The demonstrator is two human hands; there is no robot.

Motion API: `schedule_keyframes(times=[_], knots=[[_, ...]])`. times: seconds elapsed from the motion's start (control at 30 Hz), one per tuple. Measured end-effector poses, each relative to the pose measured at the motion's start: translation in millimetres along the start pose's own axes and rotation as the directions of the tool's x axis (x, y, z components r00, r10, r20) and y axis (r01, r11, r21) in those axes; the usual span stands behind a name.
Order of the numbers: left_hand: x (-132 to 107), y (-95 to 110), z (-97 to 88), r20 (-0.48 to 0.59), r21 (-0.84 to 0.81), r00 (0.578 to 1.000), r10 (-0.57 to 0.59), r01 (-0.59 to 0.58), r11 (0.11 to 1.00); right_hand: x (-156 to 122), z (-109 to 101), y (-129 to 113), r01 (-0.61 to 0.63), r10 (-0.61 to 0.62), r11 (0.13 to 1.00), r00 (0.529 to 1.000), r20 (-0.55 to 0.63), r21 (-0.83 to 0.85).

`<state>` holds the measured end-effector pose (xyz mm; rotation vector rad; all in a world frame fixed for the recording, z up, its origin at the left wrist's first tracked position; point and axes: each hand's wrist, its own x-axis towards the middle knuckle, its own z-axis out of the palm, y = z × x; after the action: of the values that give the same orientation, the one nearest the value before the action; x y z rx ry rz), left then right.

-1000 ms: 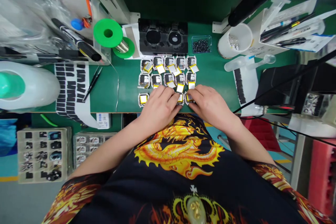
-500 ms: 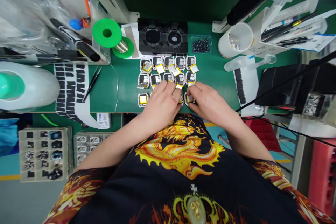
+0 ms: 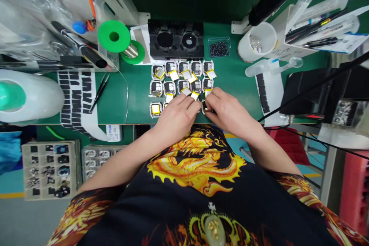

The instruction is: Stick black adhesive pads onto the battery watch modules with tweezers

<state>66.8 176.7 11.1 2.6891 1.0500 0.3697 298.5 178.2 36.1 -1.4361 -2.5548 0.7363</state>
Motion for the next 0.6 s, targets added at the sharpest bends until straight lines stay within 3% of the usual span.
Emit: schedule_keyframes(times=[0.23, 0.37, 0.6], knots=[[-11.3, 1.0, 7.4, -0.107, 0.122, 0.985, 0.134, -0.120, 0.985, -11.4, 15.2, -1.8, 0.010, -0.037, 0.978, 0.991, -0.125, -0.208], [-14.1, 1.1, 10.5, -0.145, 0.128, 0.981, 0.130, -0.112, 0.986, -19.5, 23.9, 0.2, -0.008, -0.036, 0.969, 0.984, -0.177, -0.246], [-17.1, 1.8, 8.7, -0.130, 0.047, 0.984, 0.120, -0.115, 0.992, -28.9, 25.6, -0.2, 0.053, -0.068, 0.984, 0.994, -0.083, -0.171]])
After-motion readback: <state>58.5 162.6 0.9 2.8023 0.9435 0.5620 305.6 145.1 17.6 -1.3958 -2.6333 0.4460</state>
